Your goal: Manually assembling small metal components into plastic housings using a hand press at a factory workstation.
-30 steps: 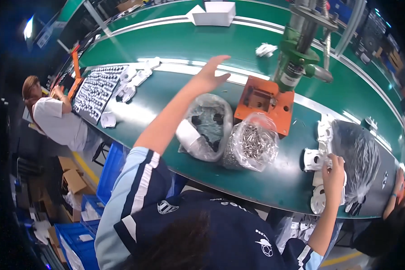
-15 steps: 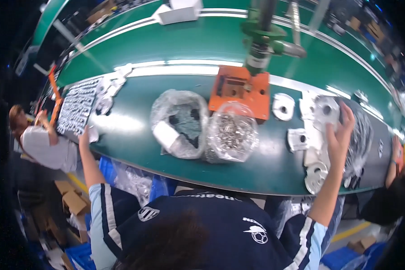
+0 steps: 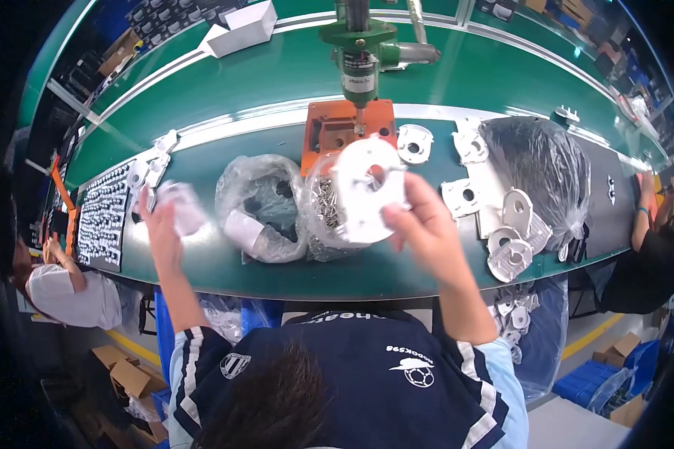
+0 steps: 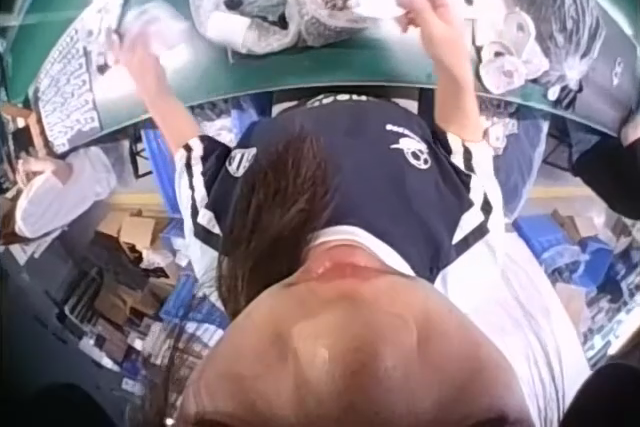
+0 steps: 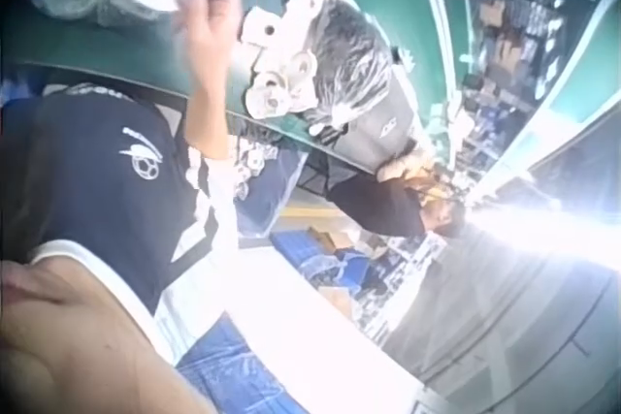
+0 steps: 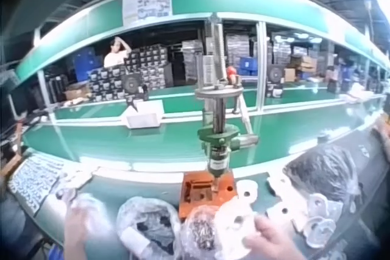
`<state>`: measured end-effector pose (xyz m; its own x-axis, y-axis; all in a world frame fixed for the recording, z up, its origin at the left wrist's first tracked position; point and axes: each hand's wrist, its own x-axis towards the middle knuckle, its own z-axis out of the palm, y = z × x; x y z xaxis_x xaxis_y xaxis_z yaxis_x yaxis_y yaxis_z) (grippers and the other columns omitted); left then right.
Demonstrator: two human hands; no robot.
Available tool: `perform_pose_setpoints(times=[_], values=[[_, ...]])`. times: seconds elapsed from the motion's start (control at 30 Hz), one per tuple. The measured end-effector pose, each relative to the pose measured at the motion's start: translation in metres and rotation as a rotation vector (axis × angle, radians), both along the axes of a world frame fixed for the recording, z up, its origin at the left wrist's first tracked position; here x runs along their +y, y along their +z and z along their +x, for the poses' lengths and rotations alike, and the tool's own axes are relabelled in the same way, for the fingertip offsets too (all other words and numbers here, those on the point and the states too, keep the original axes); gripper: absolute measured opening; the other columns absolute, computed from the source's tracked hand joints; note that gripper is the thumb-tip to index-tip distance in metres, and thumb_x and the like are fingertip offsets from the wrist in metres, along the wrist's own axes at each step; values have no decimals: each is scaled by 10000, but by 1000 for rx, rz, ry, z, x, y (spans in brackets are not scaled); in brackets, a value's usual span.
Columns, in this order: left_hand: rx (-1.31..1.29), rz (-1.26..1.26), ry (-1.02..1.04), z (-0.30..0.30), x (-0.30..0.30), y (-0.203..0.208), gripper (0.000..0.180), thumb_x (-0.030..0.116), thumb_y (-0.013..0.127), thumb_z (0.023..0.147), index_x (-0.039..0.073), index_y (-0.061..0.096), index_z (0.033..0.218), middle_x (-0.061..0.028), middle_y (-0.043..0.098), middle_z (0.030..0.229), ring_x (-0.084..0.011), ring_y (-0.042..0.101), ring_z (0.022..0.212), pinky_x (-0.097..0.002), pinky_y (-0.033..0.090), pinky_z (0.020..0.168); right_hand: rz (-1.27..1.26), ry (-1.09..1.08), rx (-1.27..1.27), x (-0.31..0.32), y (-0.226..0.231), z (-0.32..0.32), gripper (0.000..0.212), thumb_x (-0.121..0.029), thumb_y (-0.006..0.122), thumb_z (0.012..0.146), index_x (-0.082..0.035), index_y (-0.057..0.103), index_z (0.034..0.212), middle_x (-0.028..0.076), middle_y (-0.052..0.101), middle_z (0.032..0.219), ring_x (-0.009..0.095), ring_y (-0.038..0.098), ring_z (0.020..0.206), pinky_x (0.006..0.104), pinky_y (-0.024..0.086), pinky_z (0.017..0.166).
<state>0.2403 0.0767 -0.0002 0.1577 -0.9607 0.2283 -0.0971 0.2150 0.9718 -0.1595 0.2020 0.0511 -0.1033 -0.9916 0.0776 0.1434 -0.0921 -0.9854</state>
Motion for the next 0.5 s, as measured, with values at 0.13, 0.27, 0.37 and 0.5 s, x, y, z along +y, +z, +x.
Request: perform_pose_setpoints(times=[0.13,0.27,0.37,0.5], values=[[88,-121,-349,-143,38,54,538,98,478,905,41,202,1363,-143,535,1135,-166,524,1042,-275,421,876,-136,46,16,8,11,50,448,-139,501,872,29,400,1275,70,586,895,55,520,627,183,413,521],[434,-181,-644,-185,68,72,369,100,420,939,-12,355,1284,-138,510,1188,-143,534,1004,-221,435,810,-131,-9,488,7,18,58,547,-150,535,880,-19,297,1354,189,610,841,221,627,725,301,470,667],[457,-51,-568,-186,74,54,284,98,417,941,-38,485,1180,-76,573,1024,-83,534,839,-181,422,707,-164,-54,540,9,14,54,525,-158,541,878,-32,333,1343,186,616,802,250,627,678,299,471,650],[416,-61,-385,-189,75,41,308,132,417,947,-62,518,1164,-19,590,836,-36,492,707,-174,397,619,-104,14,523,10,9,54,498,-160,555,873,-40,378,1323,154,611,747,194,604,629,284,463,616]])
